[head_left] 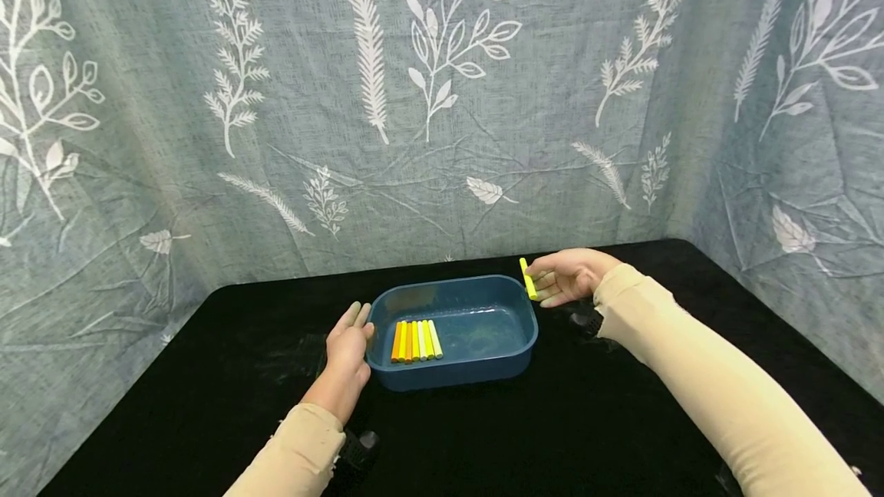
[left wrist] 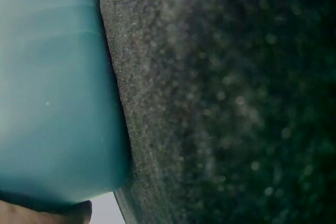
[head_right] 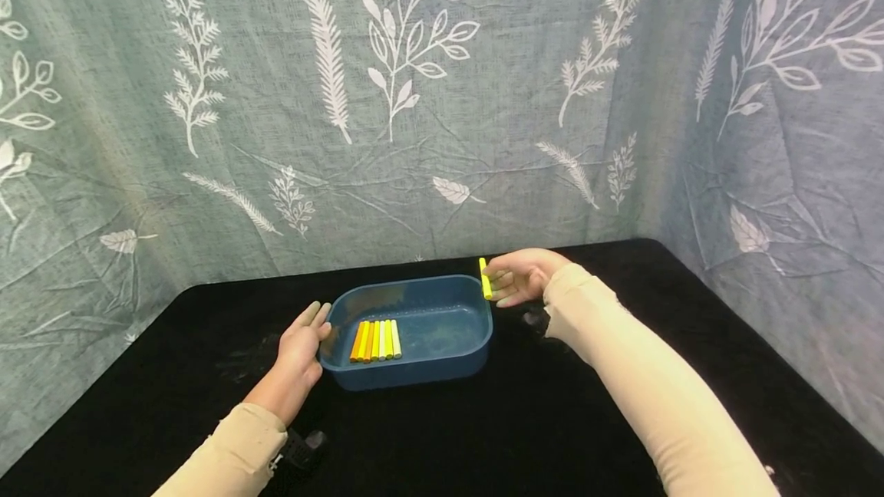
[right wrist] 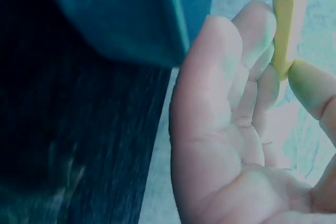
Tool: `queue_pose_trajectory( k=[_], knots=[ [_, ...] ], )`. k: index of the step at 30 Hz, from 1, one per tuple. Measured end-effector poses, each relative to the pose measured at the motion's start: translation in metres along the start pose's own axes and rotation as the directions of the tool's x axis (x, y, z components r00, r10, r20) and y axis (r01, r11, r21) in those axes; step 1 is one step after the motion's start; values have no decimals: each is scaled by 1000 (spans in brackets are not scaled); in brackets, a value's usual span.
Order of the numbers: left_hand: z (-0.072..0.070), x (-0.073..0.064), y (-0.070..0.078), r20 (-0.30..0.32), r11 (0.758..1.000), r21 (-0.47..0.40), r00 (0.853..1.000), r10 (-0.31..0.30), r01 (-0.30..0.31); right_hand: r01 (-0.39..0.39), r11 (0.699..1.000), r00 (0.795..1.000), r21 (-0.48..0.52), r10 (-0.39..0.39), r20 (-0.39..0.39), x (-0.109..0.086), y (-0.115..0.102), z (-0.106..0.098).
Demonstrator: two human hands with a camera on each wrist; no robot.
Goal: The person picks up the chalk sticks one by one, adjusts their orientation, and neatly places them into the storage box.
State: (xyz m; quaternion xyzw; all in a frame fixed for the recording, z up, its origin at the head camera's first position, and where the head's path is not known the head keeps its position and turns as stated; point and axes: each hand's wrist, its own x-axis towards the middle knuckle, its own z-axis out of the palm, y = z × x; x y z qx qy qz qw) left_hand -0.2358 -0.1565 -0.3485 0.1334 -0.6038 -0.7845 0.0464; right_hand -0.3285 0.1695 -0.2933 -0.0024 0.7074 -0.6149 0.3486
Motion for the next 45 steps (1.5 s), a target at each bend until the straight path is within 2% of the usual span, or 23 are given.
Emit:
queue_pose_trajectory(
  k=[6,14,21,28,36,40,45],
  knots=[
    [0,0,1,-3,1000,1,1000,-2,2,9,996,1000,90,-11,21,9,-9,14],
    [0,-2,1,8,1000,-7,1000,0,0,-21,992,999,128,16,36,20,-20,39],
    [-1,-1,1,1,1000,2,1000,-15,15,-77,996,995,41,74,70,40,-24,63],
    [0,-1,1,12,1000,-12,1000,-10,10,-139,989,989,-51,141,44,56,-22,82],
    [1,-1,3,3,1000,-6,1000,-17,17,-212,965,977,-154,214,1,73,-14,95],
    [1,-1,4,-1,1000,-8,1000,-18,18,-249,951,968,-181,248,-29,80,-10,102],
    [1,-1,3,-4,1000,-17,1000,-24,24,-272,938,962,-215,271,-31,84,-5,107]
  ],
)
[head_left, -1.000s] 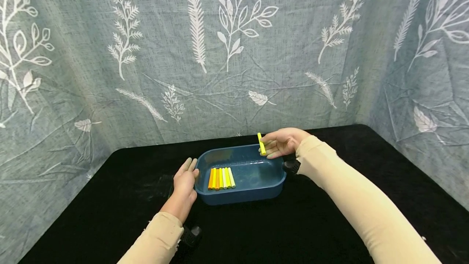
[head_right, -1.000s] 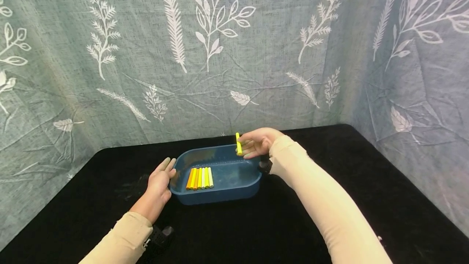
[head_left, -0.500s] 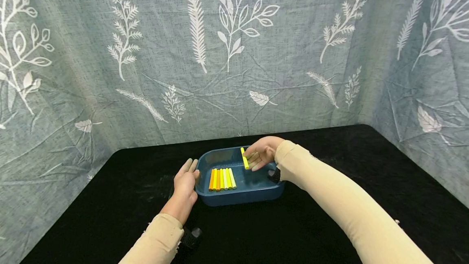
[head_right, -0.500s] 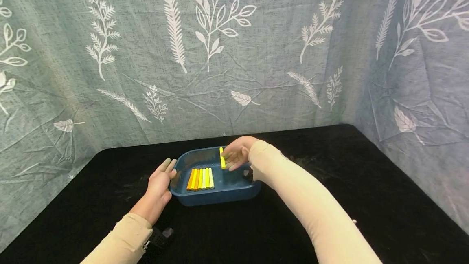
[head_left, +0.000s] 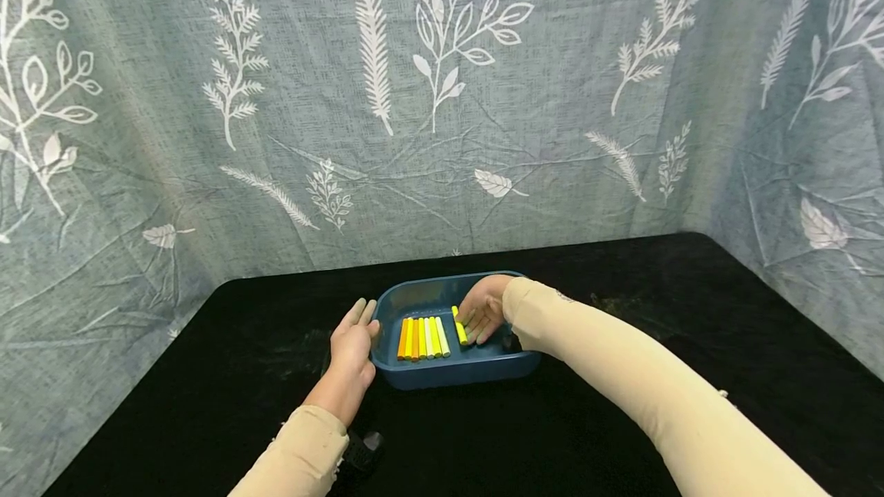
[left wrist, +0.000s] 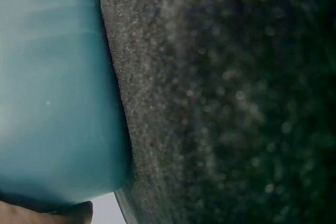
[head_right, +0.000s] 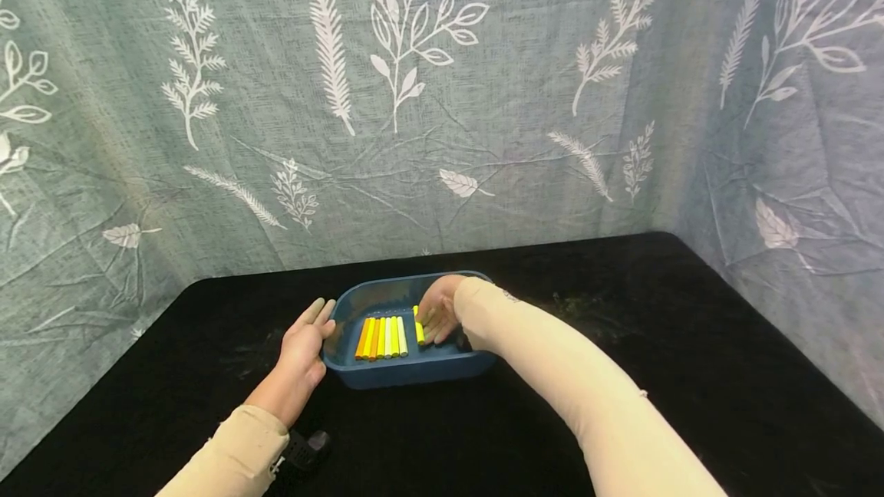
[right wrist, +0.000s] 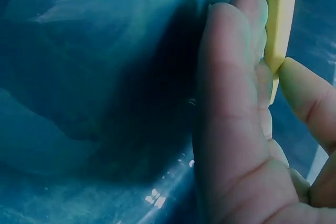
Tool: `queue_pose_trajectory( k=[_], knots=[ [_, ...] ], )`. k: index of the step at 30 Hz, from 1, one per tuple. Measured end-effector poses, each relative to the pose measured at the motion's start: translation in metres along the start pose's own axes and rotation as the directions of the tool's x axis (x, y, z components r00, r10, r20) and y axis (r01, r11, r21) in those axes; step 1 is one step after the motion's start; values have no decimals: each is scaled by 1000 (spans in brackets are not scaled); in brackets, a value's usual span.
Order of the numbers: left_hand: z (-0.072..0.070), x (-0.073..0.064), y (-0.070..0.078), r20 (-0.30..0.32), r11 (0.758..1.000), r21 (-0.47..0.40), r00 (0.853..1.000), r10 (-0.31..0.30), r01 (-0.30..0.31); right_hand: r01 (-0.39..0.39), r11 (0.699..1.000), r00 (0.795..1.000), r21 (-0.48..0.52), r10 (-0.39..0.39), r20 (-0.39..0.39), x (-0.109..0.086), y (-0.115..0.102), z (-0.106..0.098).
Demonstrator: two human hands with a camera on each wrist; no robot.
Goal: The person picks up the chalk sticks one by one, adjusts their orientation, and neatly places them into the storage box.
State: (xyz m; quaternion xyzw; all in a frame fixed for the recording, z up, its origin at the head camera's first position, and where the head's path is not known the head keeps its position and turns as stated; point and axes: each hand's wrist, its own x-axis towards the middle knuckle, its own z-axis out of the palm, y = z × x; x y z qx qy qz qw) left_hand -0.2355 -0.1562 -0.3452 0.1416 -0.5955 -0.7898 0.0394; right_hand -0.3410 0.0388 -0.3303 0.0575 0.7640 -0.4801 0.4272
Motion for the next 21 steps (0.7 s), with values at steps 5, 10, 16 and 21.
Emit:
queue_pose_trajectory(
  k=[5,10,16,21],
  knots=[
    [1,-2,0,3,1000,-7,1000,5,-5,25,1000,1000,-16,-25,17,-2,3,3],
    [2,-3,1,5,1000,1,1000,8,-8,31,999,999,-23,-30,26,0,3,6],
    [2,-2,1,7,1000,5,1000,3,-3,22,1000,999,-6,-22,46,4,3,9],
    [2,0,0,6,1000,8,1000,6,-6,27,1000,999,-1,-27,45,3,3,10]
  ],
)
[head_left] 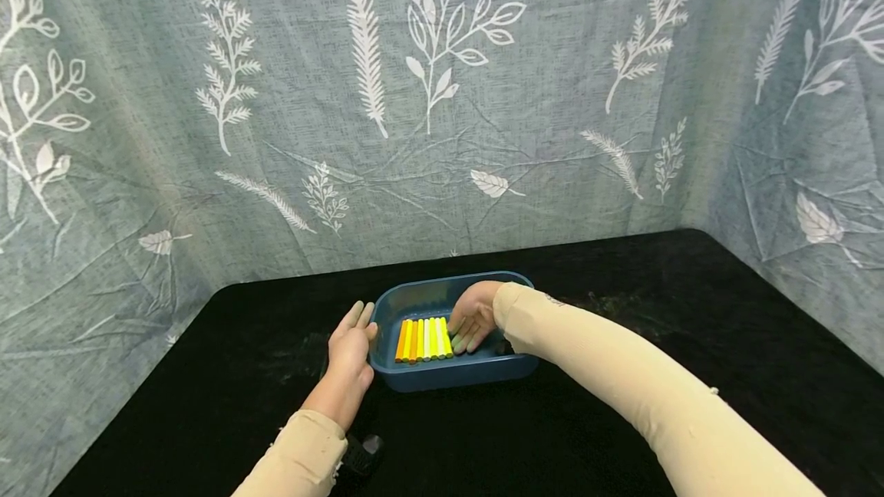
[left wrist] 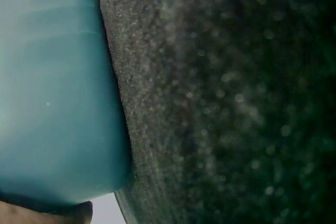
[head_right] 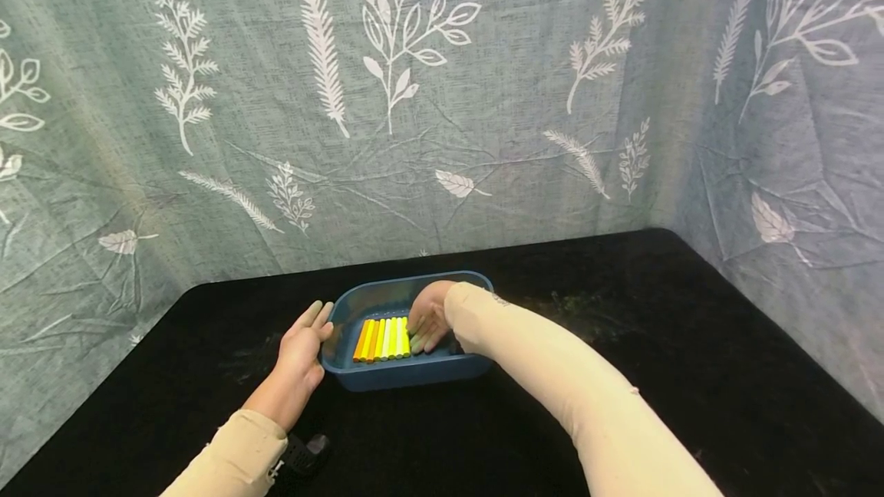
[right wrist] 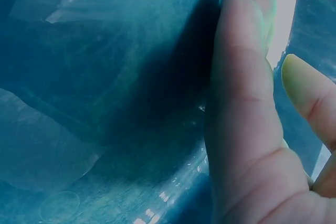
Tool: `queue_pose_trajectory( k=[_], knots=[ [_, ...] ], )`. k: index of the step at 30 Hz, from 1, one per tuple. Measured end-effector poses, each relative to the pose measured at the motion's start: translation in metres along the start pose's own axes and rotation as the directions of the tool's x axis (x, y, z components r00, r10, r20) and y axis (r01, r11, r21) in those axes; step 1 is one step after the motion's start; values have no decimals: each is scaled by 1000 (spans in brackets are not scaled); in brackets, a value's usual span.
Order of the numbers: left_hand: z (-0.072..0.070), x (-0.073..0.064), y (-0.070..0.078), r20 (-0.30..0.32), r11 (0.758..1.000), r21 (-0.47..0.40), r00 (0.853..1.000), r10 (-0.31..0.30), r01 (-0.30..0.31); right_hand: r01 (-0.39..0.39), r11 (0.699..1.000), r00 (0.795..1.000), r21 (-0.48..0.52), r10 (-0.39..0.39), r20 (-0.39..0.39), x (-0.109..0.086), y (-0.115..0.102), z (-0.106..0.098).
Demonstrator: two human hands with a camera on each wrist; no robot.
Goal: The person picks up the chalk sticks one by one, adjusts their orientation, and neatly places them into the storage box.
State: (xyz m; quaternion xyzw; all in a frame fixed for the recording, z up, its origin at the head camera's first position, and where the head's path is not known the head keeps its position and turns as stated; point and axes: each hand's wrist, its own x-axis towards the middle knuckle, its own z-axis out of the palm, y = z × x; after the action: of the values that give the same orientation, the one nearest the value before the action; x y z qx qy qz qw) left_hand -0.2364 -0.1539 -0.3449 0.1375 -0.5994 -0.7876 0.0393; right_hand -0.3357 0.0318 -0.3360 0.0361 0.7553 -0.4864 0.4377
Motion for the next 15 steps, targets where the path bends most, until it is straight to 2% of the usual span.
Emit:
queue_pose_trajectory(
  k=[5,10,15],
  knots=[
    [-2,3,0,2,1000,0,1000,2,-2,12,1000,1000,-11,-12,-5,-4,-4,-3],
    [-5,6,0,12,1000,25,1000,11,-12,63,998,998,-20,-63,-26,-16,-11,-20],
    [-14,14,3,51,988,149,998,41,-48,127,992,992,25,-126,-19,-39,-15,-45]
  ],
)
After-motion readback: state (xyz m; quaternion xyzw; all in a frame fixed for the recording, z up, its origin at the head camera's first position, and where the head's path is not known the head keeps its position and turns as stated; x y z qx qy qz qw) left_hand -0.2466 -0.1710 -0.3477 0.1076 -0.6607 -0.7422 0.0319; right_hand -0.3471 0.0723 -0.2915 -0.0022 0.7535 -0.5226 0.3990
